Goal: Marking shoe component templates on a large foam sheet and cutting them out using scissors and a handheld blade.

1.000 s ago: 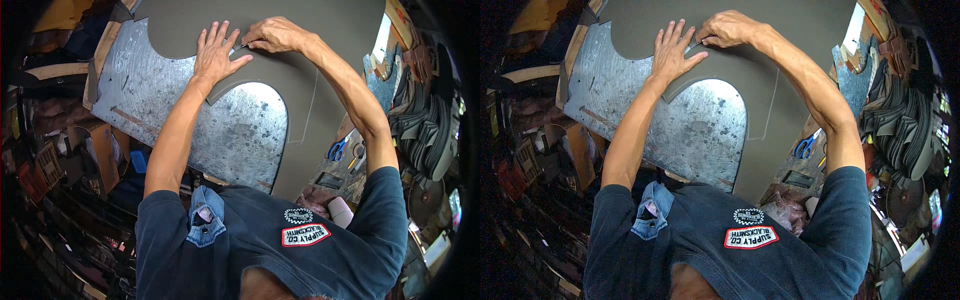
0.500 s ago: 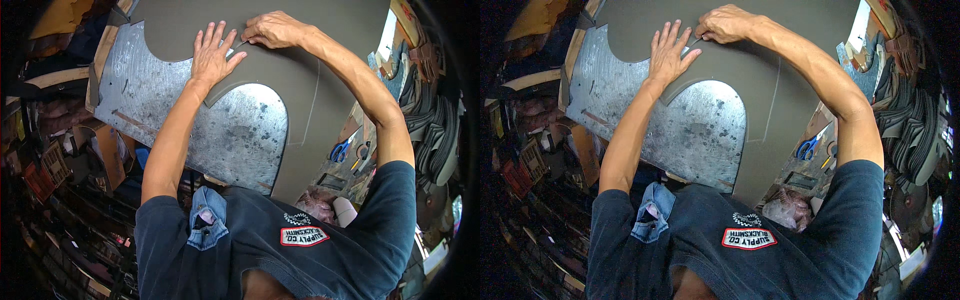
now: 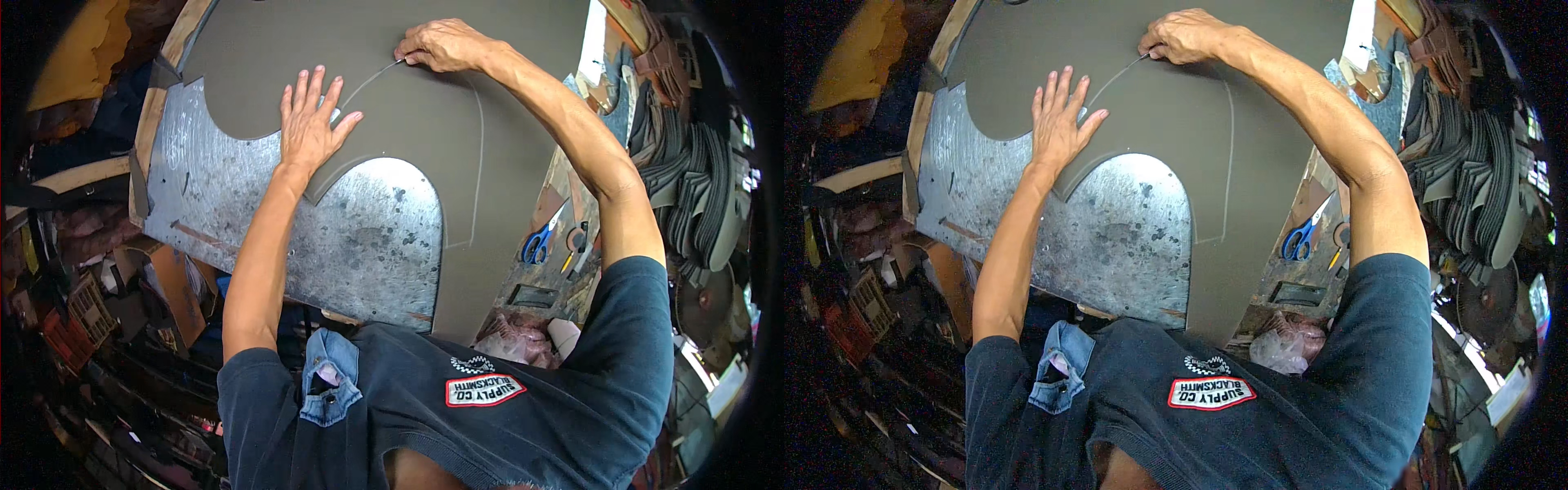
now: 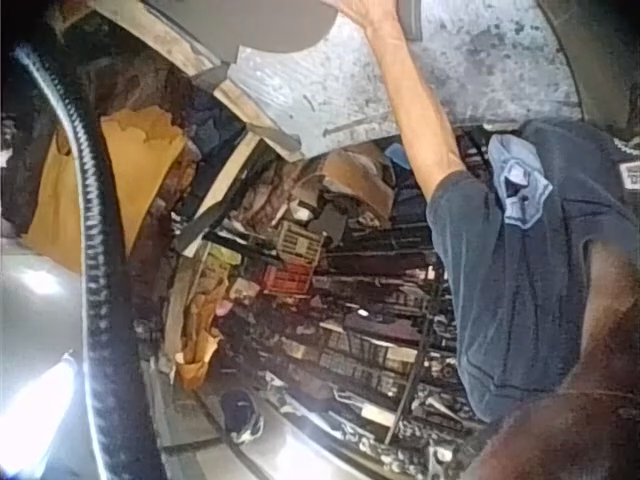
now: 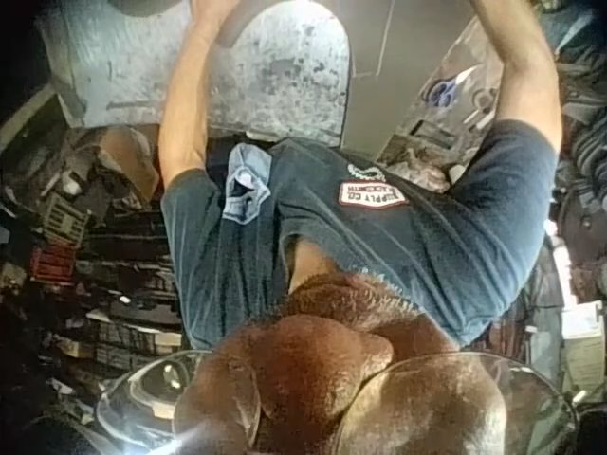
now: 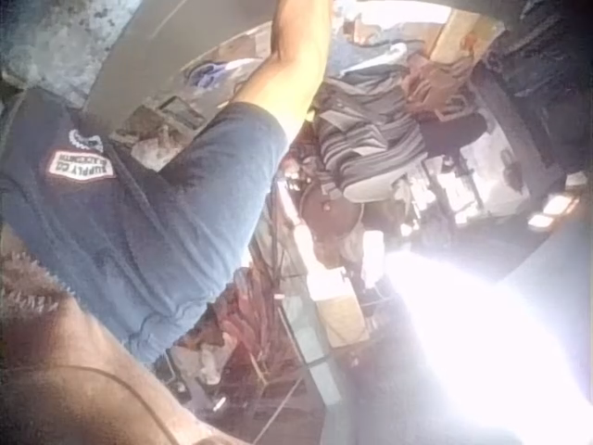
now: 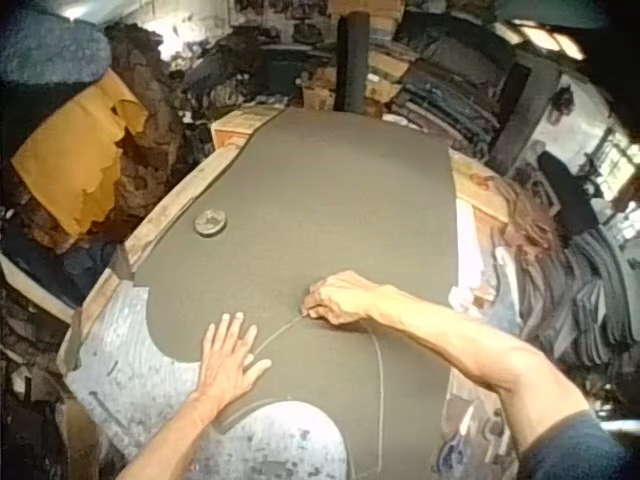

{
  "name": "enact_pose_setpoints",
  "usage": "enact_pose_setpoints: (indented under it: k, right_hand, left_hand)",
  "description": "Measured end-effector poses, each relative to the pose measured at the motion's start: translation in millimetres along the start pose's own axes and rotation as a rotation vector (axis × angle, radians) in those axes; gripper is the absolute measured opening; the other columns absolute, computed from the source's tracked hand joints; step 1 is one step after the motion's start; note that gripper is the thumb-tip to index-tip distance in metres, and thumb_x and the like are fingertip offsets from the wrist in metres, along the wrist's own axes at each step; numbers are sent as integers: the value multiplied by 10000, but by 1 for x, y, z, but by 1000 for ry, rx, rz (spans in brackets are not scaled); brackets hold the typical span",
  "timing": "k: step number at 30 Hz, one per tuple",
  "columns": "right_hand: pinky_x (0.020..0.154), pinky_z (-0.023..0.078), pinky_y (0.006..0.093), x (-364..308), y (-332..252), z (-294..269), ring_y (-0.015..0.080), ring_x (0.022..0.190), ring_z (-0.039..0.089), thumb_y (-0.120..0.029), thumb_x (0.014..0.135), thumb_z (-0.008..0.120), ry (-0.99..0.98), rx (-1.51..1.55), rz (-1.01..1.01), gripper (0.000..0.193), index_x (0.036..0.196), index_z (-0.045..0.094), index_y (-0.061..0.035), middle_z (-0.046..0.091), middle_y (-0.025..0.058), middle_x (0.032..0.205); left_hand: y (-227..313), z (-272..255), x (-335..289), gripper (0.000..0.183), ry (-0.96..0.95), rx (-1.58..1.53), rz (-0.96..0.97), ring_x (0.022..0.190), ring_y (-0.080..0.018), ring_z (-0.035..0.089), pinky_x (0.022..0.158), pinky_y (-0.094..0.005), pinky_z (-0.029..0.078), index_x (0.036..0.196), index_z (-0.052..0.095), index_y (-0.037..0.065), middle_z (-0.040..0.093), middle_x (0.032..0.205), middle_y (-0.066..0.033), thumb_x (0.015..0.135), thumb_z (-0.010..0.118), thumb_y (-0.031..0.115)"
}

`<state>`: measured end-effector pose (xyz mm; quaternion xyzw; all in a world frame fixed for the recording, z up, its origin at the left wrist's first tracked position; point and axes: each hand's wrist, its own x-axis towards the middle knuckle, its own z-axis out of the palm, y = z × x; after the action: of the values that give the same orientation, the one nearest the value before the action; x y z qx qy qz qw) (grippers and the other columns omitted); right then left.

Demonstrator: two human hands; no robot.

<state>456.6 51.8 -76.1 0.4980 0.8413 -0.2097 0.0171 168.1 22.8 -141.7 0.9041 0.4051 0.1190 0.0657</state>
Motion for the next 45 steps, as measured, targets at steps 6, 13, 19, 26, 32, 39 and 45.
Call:
enact_pose_setpoints:
  k: [6,13,19,26,32,39,45]
  right_hand:
    - [951,454,410,-16,17,-1,272,1111,581,-259,925,566,-42,37,141,258,1135,662,-144,648,53,1158]
    - [955,455,408,-33,25,5,280,1111,584,-264,923,570,17,36,197,278,1149,655,-126,646,67,1170]
    - [944,462,418,-48,34,10,295,1089,594,-271,927,564,79,18,222,285,1159,650,-130,656,91,1140]
    - [923,465,411,-69,40,23,314,1059,596,-280,950,516,125,6,294,286,1138,655,-115,651,78,1137]
    - [938,460,427,-89,30,30,323,1078,591,-267,942,521,165,45,383,286,1139,654,-109,655,107,1126]
    - [920,465,454,-107,14,46,354,1080,589,-253,931,521,253,95,507,292,1132,658,-90,643,163,1131]
    - [904,470,467,-128,-13,55,393,1045,598,-232,918,523,290,186,652,286,1094,670,-60,635,223,1100]
  left_hand:
    - [-1,2,1,655,-15,19,-5,1430,-325,206,1154,-501,146,1393,464,135,294,1524,-134,885,552,539]
    - [-2,3,1,657,-14,7,1,1430,-327,207,1153,-504,148,1396,460,136,294,1525,-137,885,553,538]
    - [-3,4,1,645,35,-11,13,1407,-339,258,1141,-514,175,1358,508,141,335,1501,-143,864,574,550]
    - [-1,2,1,645,23,-17,19,1415,-333,243,1142,-518,170,1376,486,138,324,1508,-142,875,570,536]
    - [-4,3,1,647,35,-9,23,1406,-337,262,1138,-520,175,1365,499,138,338,1500,-142,866,577,543]
    - [-4,3,1,644,31,-8,23,1416,-333,236,1141,-522,163,1366,495,137,320,1509,-139,872,572,542]
    - [-5,5,1,649,7,-2,22,1429,-326,210,1147,-516,151,1404,452,142,294,1525,-132,894,546,532]
